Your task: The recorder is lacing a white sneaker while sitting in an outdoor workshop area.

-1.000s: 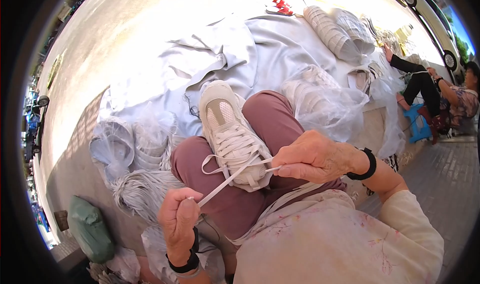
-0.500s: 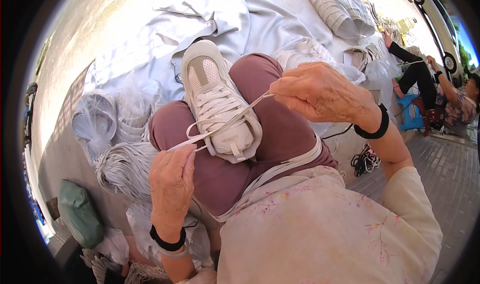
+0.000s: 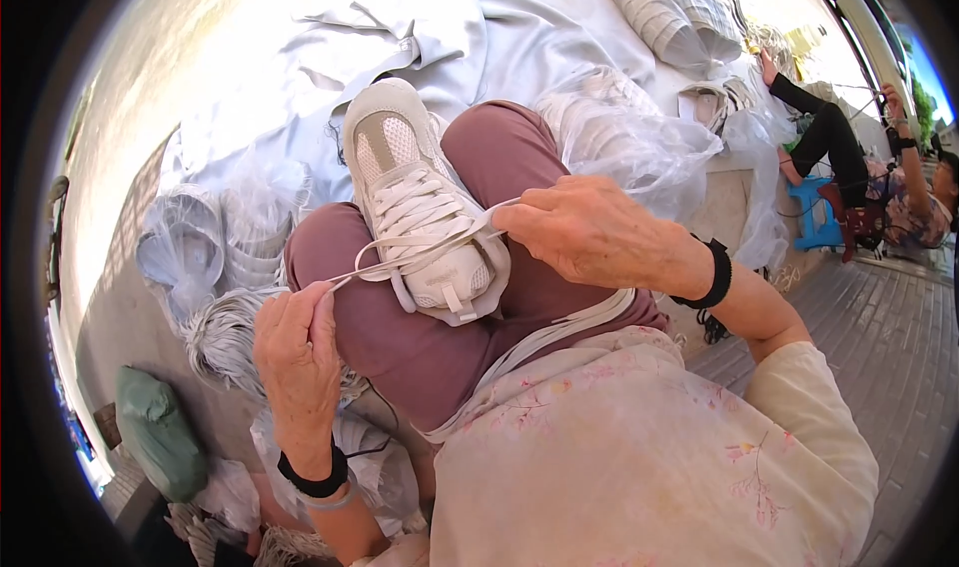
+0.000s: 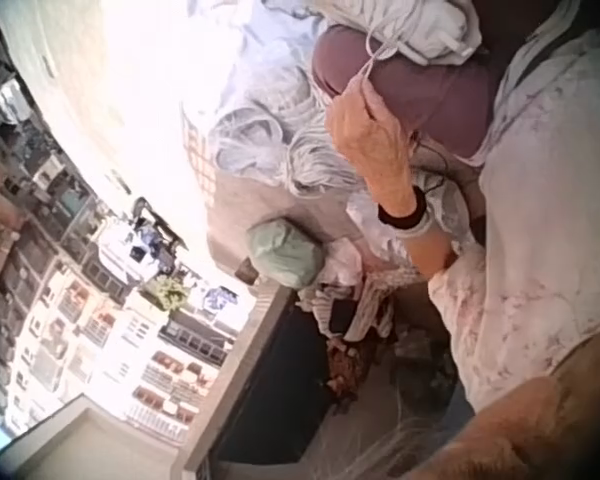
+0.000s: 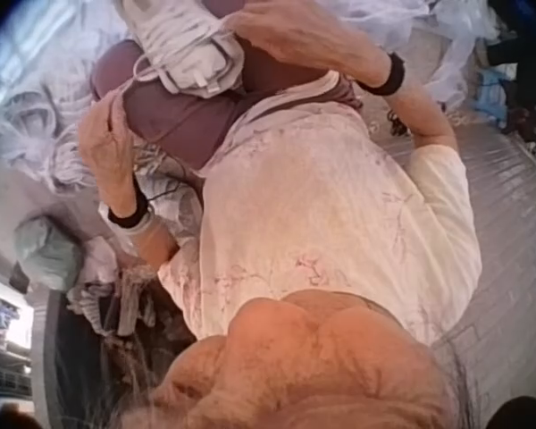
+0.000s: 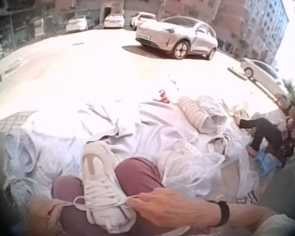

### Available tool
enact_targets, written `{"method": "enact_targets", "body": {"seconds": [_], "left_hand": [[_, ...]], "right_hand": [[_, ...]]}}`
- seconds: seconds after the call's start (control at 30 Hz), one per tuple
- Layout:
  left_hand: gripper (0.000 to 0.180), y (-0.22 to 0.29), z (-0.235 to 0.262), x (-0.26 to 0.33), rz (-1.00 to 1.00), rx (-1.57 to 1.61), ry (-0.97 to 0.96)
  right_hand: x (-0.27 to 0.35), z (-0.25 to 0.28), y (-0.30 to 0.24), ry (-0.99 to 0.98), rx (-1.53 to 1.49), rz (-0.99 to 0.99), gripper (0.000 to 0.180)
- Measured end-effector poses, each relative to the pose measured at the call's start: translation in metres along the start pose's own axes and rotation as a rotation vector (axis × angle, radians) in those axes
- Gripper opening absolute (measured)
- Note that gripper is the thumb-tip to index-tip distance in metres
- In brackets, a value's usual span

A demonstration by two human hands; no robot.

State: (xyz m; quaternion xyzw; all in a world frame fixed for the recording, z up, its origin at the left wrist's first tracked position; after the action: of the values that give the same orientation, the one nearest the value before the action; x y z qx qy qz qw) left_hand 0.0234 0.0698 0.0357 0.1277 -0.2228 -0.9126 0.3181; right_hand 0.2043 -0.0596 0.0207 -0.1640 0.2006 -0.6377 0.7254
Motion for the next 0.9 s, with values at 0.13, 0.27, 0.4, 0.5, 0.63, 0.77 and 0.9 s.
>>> {"method": "enact_targets", "body": {"seconds": [0.13,0.27,0.4,0.5,0.63,0.77,0.9], "left_hand": [[0.011,0.015,-0.014,0.007,-0.001,0.198,-0.096],[0.016,0.005,-0.028,0.007,0.241,0.411,-0.044],[0.015,0.021,-0.035,0.007,0.106,0.425,-0.130],[0.010,0.026,-0.033,0.013,0.073,0.414,-0.124],[0.008,0.028,-0.027,0.013,0.023,0.280,-0.148],[0.008,0.040,-0.021,0.008,-0.142,0.025,-0.095],[0.008,0.038,-0.016,0.004,-0.165,-0.014,0.028]], "right_hand": [[0.000,0.000,-0.001,-0.015,0.009,-0.025,0.008],[0.002,0.002,-0.002,0.010,0.049,-0.006,0.009],[-0.003,-0.005,0.002,-0.007,0.078,-0.025,0.008],[-0.003,-0.006,-0.003,-0.019,0.043,-0.028,0.007],[-0.005,-0.008,-0.002,-0.034,0.065,-0.017,0.006],[-0.012,-0.008,-0.010,-0.077,0.056,-0.006,0.006],[-0.018,-0.010,-0.013,-0.120,0.122,-0.007,0.007]]}}
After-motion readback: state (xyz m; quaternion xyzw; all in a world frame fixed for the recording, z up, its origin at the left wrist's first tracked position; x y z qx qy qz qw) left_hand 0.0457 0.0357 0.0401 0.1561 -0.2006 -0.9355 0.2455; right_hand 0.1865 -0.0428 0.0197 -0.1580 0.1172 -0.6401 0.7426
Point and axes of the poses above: each hand's wrist, its own x-axis away from the middle knuckle, its own z-axis out of the back of the hand, y = z × x, the point moved 10 cm from there along -x, towards the middle knuckle, and after that the axes turned 2 degrees about -y, right-handed, at the moved point
